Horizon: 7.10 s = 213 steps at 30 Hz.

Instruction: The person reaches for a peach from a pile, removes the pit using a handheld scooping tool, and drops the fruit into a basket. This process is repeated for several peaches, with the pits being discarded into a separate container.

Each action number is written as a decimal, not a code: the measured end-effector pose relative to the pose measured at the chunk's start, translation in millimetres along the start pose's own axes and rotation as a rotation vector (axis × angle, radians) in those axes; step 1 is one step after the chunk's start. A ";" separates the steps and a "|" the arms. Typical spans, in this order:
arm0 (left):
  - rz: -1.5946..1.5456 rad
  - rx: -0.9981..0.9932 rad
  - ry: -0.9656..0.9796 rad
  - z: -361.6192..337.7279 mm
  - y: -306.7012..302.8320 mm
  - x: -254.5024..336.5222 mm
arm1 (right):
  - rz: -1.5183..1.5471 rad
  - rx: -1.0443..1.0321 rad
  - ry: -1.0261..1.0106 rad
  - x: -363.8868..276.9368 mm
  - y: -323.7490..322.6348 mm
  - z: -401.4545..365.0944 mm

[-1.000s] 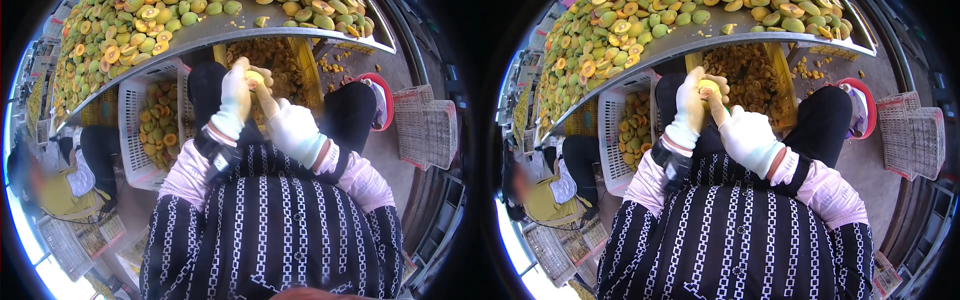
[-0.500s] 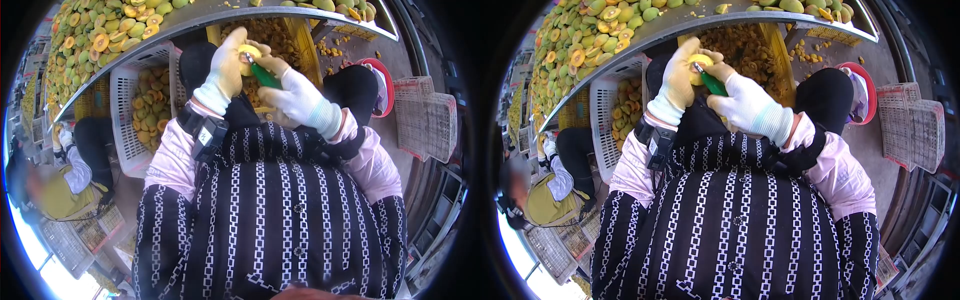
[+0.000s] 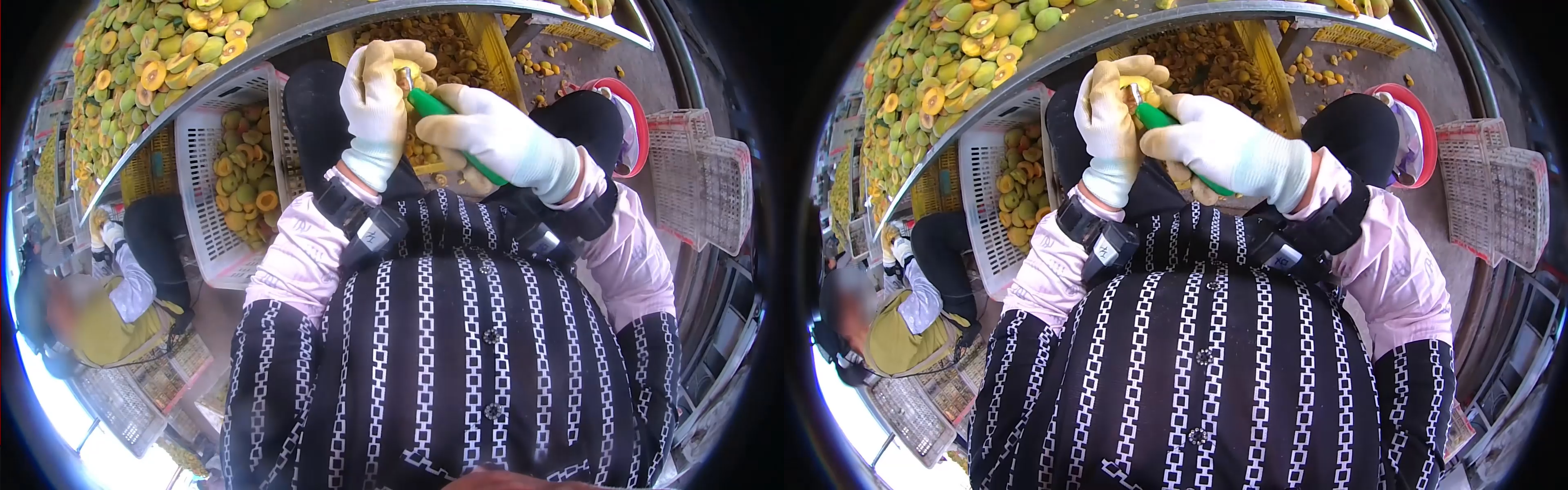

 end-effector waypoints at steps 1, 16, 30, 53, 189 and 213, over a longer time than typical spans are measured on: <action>0.013 -0.025 0.006 -0.6 1.3 2.9 | 0.152 -0.062 0.072 1.3 1.2 -1.6; -0.159 0.176 -0.473 19.1 -18.5 -51.5 | -0.965 0.730 -0.232 47.5 -90.5 4.2; -0.265 -0.095 -0.468 -28.2 -1.8 -29.8 | -0.725 0.778 -0.469 23.6 -64.4 -27.2; 1.295 0.275 0.501 -16.8 -128.8 122.4 | -0.754 0.750 -0.575 43.5 -70.0 -11.2; 0.378 -0.076 -0.484 -29.7 11.1 -18.5 | -0.641 0.172 -0.148 44.1 -5.4 -22.8; 0.204 -0.086 -0.229 -16.4 12.5 -16.4 | 0.146 -0.057 0.116 30.4 -2.8 -23.7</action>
Point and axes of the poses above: each hand's wrist, its own z-axis towards the middle knuckle, its own y-axis out of the palm, x = y × z, the point moved 6 cm from there along z, towards the middle knuckle, and after that the axes turned 6 degrees about x, right-handed, at the moved point
